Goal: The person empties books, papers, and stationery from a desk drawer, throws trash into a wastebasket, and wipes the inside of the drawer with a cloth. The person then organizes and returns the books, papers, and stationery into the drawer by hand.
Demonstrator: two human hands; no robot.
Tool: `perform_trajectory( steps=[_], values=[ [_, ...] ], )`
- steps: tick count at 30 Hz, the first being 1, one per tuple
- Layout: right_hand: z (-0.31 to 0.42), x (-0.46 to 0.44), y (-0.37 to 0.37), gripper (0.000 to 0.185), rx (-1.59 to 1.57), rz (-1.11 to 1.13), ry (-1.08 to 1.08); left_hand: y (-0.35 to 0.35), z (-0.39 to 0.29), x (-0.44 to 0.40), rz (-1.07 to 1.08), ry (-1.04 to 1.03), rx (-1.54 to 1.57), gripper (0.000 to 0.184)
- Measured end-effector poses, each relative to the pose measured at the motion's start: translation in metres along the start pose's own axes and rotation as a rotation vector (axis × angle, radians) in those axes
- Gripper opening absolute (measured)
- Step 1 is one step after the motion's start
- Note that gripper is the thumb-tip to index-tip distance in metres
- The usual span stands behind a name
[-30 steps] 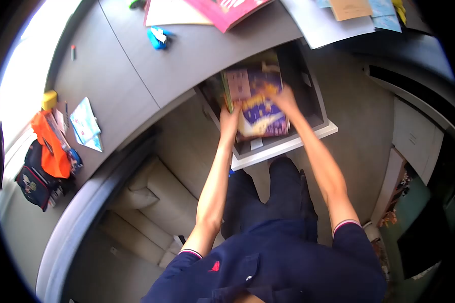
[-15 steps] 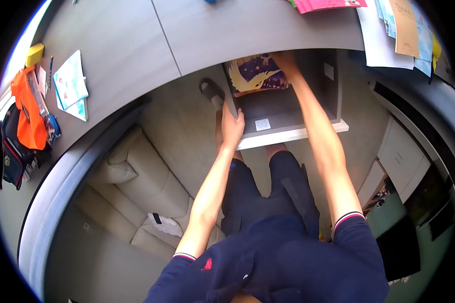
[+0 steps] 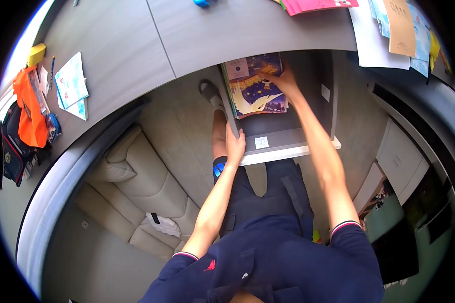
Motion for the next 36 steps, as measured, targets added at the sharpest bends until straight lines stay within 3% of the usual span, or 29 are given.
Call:
perform_trajectory(
  steps=[5, 7, 8, 9, 11, 12, 14, 16, 19, 21, 23, 25, 27, 30, 31, 32, 35, 36],
  values=[
    [-0.003, 0.017, -0.006, 0.084, 0.050, -0.079, -0.038, 0.000, 0.001, 0.012, -0.054, -0.041, 0.068, 0.050],
    [0.007, 0.020, -0.002, 0.089, 0.333, -0.188, -0.020, -0.001, 0.002, 0.009, -0.068, -0.007, 0.087, 0.050],
    [0.017, 0.020, -0.004, 0.095, 0.380, -0.295, 0.225, -0.001, -0.001, 0.007, -0.066, -0.048, 0.058, 0.051],
    [0.008, 0.017, -0.003, 0.095, 0.383, -0.302, 0.228, -0.001, -0.001, 0.007, -0.059, -0.047, 0.082, 0.051],
    [0.019, 0.022, -0.005, 0.100, 0.711, -0.424, 0.249, -0.004, 0.008, 0.007, 0.008, 0.037, 0.081, 0.058],
    [0.018, 0.020, -0.005, 0.108, 0.665, -0.373, 0.221, -0.006, 0.009, 0.011, 0.009, 0.033, 0.077, 0.058],
    [0.014, 0.014, -0.001, 0.112, 0.607, -0.336, 0.173, 0.008, -0.021, 0.025, -0.226, -0.143, -0.246, 0.062],
    [0.011, 0.010, -0.005, 0.115, 0.557, -0.301, 0.128, 0.006, -0.054, 0.040, -0.221, -0.184, -0.259, 0.065],
    [0.015, 0.020, -0.011, 0.120, 0.831, -0.377, 0.064, -0.007, -0.078, 0.055, -0.207, -0.214, -0.264, 0.073],
    [0.019, 0.016, -0.012, 0.122, 0.924, -0.303, -0.004, -0.019, -0.100, 0.052, -0.146, -0.385, -0.393, 0.074],
    [0.017, 0.013, -0.002, 0.118, 0.861, -0.277, -0.015, -0.030, -0.116, 0.028, -0.114, -0.480, -0.438, 0.072],
    [0.024, 0.010, -0.013, 0.103, 0.460, -0.091, 0.138, -0.038, -0.138, -0.012, -0.112, -0.583, -0.512, 0.071],
    [0.026, 0.007, -0.019, 0.088, 0.364, -0.097, 0.299, -0.034, -0.155, -0.057, -0.092, -0.586, -0.594, 0.073],
    [0.006, 0.000, -0.018, 0.077, 0.171, -0.073, 0.249, -0.033, -0.164, -0.095, -0.134, -0.448, -0.372, 0.075],
    [0.000, -0.002, -0.015, 0.081, 0.140, -0.091, 0.164, -0.032, -0.157, -0.099, -0.221, -0.451, -0.293, 0.075],
    [0.005, -0.002, -0.021, 0.081, 0.136, -0.067, 0.180, -0.028, -0.165, -0.097, -0.249, -0.423, -0.342, 0.077],
    [0.018, 0.004, -0.009, 0.090, 0.477, -0.224, 0.320, -0.023, -0.178, -0.093, -0.330, -0.399, -0.384, 0.078],
    [0.022, 0.003, -0.009, 0.096, 0.603, -0.345, 0.407, -0.022, -0.182, -0.096, -0.269, -0.354, -0.341, 0.077]
  ],
)
Point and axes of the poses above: each hand's wrist, its own x-axis away from the middle knuckle, its own y-axis out of the back of the hand, z = x × y, the point moved 8 cm from there along -x, towards the middle knuckle, and after that the axes turned 7 degrees about x, right-handed, at the moved point
